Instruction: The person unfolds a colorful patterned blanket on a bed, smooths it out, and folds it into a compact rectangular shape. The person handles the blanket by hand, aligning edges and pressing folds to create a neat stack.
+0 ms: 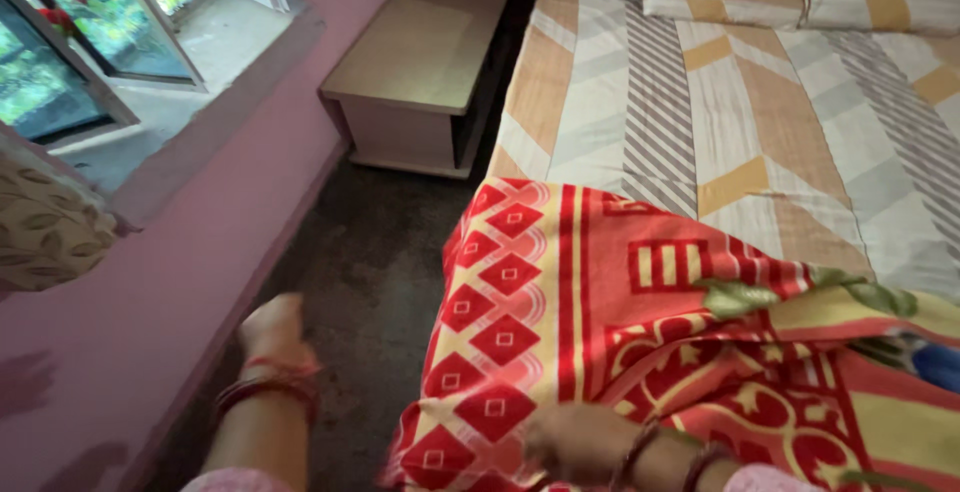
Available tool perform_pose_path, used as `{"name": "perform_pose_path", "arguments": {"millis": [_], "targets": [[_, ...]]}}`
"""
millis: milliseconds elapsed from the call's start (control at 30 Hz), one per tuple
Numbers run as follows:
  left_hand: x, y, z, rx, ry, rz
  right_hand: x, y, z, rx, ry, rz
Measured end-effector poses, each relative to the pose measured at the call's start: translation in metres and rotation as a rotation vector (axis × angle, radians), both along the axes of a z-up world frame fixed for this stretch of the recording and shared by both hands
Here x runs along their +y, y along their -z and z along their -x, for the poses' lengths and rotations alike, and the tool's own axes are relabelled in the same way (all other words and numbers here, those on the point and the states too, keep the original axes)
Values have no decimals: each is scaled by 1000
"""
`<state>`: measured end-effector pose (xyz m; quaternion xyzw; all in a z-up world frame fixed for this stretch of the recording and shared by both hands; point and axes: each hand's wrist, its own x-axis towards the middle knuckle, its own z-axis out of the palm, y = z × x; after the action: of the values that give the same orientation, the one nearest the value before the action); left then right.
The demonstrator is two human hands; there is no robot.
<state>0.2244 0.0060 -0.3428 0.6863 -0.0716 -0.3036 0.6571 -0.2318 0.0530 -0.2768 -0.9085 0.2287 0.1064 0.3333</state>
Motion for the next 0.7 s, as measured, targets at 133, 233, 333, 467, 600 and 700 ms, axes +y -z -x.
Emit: {"name": "perform_pose_path", "arguments": {"millis": [133,233,333,467,600,700], "targets": [[-39,-54,93,40,242,12,-21,-29,5,-170,336,43],[-51,-93,170,94,481,122,-54,-56,32,-323,414,243],[-49,-120,241,97,669,272,-73,-78,70,-415,695,173],[-43,-136,316,17,822,119,-74,-100,144,-415,909,215],[-40,-139,364,52,927,146,-59,-113,231,-292,1046,375],[-42,-141,393,14,960,86,-44,-115,300,-231,1192,442]]}}
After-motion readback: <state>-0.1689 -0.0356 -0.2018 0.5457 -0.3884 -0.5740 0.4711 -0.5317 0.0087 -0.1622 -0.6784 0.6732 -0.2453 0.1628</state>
